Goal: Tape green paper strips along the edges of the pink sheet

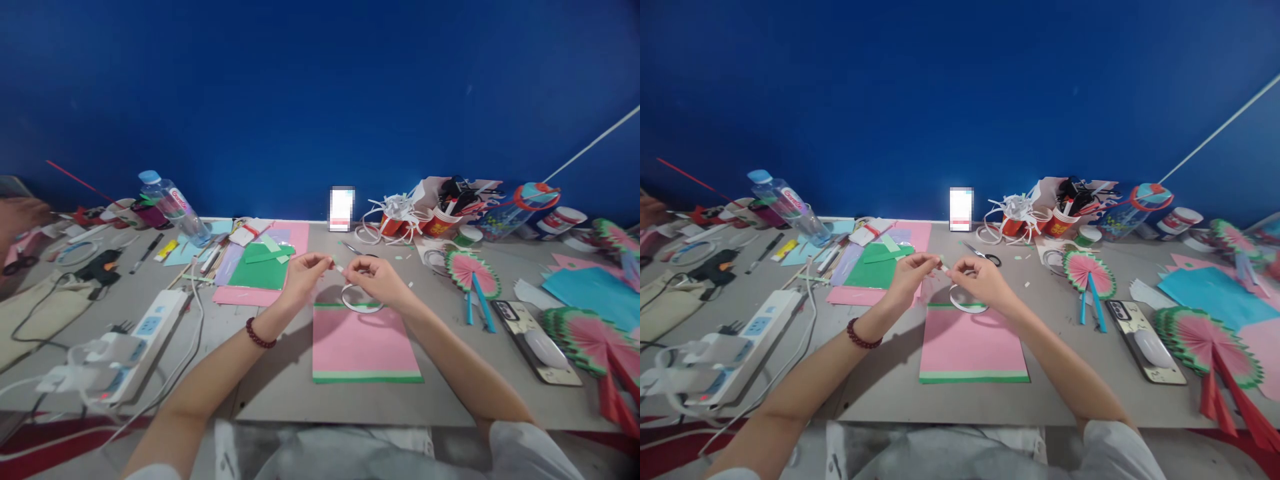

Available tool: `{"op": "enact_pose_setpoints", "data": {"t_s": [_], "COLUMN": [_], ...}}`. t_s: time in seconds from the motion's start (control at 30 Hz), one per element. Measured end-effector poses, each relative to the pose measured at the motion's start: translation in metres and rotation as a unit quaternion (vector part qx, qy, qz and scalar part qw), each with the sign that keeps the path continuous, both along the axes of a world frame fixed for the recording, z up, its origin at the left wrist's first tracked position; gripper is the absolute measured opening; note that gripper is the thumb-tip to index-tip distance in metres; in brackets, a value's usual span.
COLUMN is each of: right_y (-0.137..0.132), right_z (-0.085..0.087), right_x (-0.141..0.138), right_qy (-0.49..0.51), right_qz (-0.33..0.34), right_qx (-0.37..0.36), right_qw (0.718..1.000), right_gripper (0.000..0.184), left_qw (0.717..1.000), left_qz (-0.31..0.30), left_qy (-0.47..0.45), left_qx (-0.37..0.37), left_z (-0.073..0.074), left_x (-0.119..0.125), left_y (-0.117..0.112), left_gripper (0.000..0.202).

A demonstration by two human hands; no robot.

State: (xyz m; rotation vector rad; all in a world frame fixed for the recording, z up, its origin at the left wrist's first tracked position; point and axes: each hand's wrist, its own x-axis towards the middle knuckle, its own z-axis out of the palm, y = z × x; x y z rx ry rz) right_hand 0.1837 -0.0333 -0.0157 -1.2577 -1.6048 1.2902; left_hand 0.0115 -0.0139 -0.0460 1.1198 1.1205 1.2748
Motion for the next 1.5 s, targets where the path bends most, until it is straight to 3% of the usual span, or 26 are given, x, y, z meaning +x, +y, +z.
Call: {"op": "enact_pose_setpoints", "data": {"t_s": [0.2, 0.63, 1.5], "right_y": [-0.006, -0.001, 0.001], "right_z": [0.003, -0.013, -0.014], "right_x": [0.000, -0.010, -0.008], "right_qy": [-0.027, 0.043, 0.017], "right_qz": [-0.009, -0.075, -0.072], "right_qx": [0.023, 0.088, 0.074], "right_qw": [0.999, 0.992, 0.995], "right_gripper": [0.034, 0.027, 0.035], "left_qw": [1.000, 0.998, 0.997], "left_qz": [-0.005, -0.004, 0.001], "left_qy": [-0.011, -0.048, -0.059], "left_qx": [-0.002, -0.031, -0.052], "left_z": [0.000, 0.006, 0.005], "left_x": [0.000, 0.010, 0.012], "left_y": [0.000, -0.015, -0.016], "left_gripper": [0.020, 0.018, 0.018]}}
